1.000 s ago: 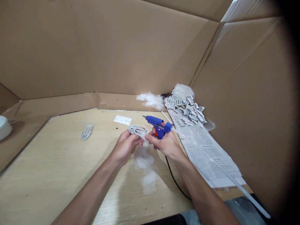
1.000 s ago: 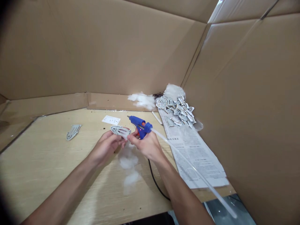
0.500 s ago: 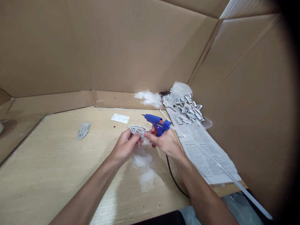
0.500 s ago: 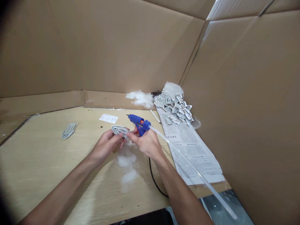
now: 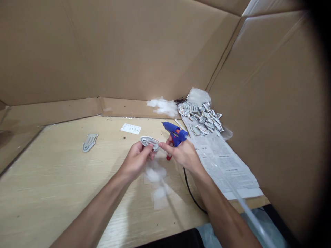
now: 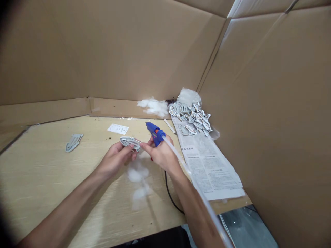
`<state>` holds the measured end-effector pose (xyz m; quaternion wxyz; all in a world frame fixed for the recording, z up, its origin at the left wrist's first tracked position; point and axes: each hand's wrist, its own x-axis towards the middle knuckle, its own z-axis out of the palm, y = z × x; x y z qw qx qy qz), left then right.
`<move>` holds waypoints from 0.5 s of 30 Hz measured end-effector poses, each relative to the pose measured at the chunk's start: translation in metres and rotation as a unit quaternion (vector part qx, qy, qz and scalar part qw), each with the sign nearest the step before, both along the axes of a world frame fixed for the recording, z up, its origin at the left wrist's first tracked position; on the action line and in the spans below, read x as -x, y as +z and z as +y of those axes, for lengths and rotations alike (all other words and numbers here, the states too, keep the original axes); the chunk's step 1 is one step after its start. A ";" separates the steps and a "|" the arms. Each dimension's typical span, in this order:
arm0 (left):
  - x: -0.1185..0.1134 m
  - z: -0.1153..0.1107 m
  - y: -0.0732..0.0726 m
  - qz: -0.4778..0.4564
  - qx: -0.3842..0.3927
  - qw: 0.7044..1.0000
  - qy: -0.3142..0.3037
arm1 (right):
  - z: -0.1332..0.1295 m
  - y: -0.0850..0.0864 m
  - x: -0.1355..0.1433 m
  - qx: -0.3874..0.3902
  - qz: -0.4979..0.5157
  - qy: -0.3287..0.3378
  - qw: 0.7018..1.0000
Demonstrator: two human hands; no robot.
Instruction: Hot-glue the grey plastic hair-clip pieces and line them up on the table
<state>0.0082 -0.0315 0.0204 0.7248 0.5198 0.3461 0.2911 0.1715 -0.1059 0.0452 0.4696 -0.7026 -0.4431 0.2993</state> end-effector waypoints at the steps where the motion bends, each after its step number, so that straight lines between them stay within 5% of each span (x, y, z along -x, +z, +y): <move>1: 0.000 0.000 0.001 -0.014 0.021 1.000 0.005 | 0.000 0.000 -0.002 -0.003 0.019 0.003 1.000; 15: 0.005 0.000 0.010 -0.016 0.030 0.999 -0.014 | -0.002 -0.001 -0.017 -0.019 0.077 0.035 0.996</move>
